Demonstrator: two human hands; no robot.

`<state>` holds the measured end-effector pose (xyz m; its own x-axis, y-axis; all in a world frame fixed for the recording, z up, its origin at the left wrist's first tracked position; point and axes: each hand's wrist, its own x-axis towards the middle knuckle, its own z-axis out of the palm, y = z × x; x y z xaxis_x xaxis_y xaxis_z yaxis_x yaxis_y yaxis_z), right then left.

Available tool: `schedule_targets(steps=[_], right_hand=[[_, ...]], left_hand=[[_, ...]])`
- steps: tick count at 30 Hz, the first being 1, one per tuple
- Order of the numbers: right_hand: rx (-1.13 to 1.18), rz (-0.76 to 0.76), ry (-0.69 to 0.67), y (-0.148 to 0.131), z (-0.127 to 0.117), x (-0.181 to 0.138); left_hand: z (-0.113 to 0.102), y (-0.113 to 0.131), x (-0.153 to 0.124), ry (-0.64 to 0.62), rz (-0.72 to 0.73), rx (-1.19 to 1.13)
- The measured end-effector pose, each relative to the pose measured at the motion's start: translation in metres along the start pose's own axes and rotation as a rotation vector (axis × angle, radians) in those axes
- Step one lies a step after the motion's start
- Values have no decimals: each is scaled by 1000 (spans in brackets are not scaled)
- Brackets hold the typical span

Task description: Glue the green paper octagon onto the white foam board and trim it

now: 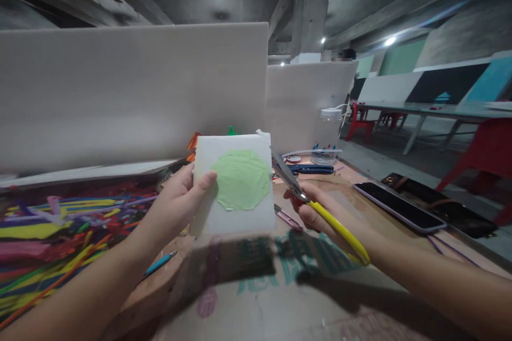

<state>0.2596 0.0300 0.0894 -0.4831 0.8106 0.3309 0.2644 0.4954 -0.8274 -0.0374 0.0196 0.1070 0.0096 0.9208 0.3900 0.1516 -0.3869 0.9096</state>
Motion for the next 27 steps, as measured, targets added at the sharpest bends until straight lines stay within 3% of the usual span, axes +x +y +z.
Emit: schedule_targets(steps=[9, 18, 27], right_hand=[[26, -71, -7, 9, 2, 0], [-57, -135, 15, 3, 1, 0], [37, -52, -39, 5, 4, 0]], left_hand=[[9, 3, -11, -32, -62, 24], [5, 2, -8, -21, -46, -13], [6, 3, -11, -33, -31, -7]])
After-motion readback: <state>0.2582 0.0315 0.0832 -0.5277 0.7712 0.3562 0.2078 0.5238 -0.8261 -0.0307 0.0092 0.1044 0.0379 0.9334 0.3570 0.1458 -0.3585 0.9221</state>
